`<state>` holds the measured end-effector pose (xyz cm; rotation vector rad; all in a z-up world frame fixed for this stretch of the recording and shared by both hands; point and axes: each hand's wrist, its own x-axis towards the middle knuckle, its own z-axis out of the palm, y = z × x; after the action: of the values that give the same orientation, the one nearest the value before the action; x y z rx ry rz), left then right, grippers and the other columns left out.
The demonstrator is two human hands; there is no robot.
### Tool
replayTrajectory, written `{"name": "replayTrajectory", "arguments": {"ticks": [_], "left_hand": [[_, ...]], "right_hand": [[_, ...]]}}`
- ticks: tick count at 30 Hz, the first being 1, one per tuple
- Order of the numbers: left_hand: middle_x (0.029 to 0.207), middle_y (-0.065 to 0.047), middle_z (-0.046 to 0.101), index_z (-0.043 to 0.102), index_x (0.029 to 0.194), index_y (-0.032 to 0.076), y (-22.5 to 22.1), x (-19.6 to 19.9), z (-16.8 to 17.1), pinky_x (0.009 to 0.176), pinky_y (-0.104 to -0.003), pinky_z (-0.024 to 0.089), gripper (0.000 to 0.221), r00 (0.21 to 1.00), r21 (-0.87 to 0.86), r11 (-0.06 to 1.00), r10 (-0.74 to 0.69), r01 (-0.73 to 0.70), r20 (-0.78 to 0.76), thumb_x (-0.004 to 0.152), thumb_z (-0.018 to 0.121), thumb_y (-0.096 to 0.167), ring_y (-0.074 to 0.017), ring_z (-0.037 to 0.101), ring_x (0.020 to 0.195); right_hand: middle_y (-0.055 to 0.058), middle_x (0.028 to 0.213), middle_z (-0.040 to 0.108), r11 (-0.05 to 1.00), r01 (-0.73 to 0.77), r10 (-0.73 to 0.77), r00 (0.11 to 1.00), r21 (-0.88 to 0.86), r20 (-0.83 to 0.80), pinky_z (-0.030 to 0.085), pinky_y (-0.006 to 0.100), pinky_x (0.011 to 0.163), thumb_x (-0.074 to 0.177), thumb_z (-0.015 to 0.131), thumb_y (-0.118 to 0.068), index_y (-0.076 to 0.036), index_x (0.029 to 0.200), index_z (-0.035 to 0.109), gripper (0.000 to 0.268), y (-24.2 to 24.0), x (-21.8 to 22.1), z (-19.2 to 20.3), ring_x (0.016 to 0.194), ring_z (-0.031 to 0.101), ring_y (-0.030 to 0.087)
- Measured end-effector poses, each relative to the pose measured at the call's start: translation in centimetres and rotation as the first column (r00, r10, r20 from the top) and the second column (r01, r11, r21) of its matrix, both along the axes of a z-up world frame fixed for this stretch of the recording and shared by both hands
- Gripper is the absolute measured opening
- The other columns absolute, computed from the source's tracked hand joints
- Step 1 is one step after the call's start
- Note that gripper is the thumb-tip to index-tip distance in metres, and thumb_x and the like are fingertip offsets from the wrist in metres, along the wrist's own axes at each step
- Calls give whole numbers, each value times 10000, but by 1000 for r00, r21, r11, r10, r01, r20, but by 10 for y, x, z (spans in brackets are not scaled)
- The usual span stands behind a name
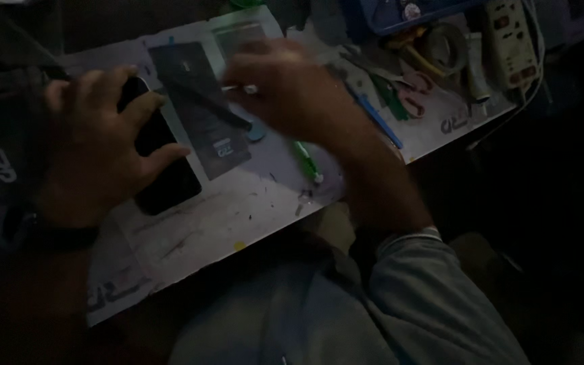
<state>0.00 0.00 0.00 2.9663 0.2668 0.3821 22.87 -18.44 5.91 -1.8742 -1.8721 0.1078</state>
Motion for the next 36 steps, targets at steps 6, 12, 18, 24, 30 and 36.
{"name": "replayTrajectory", "arguments": {"ticks": [6,12,18,24,30,36], "left_hand": [[1457,-125,576,732,1312,147,-2,-4,1,1132,-547,320,681,996,85,996,-20,13,89,819,850,601,-315,498,1352],[1490,-143,569,734,1316,126,-1,-3,-5,1143,-564,315,677,996,28,999,-21,18,83,854,848,608,-319,494,1381],[1466,-126,550,726,1350,142,-1,-4,-7,1180,-533,318,663,994,104,994,-31,21,101,882,857,593,-311,475,1425],[1521,-151,530,692,1362,109,-2,0,0,1189,-593,305,686,998,-105,994,-30,35,57,853,842,543,-353,443,1426],[1499,-170,521,695,1321,108,-4,1,-1,1171,-610,284,660,997,-119,992,-19,29,78,827,848,517,-375,439,1413],[1462,-164,530,695,1309,112,-5,4,8,1141,-596,317,677,1000,-164,986,11,-8,14,788,842,519,-364,463,1380]], "right_hand": [[166,883,754,895,393,-316,892,-211,323,593,398,662,1003,764,-146,-50,995,800,103,-78,66,16,710,725,259],[190,801,749,733,602,-403,760,-317,510,577,446,580,792,797,-146,-45,979,809,213,-113,76,-22,645,722,297],[170,734,699,826,557,-449,748,-93,489,526,456,551,824,739,-76,-29,832,742,48,-122,70,-43,613,688,302],[191,685,676,669,726,-545,626,-160,558,512,476,484,810,701,-89,-39,811,752,71,-97,53,-17,554,678,311],[149,870,675,781,611,-605,690,129,397,528,453,592,860,750,-73,-42,897,763,50,-89,36,5,720,693,309],[130,889,639,857,463,-511,818,225,264,523,458,610,935,791,-136,-11,894,704,157,-54,19,23,761,663,320]]}}
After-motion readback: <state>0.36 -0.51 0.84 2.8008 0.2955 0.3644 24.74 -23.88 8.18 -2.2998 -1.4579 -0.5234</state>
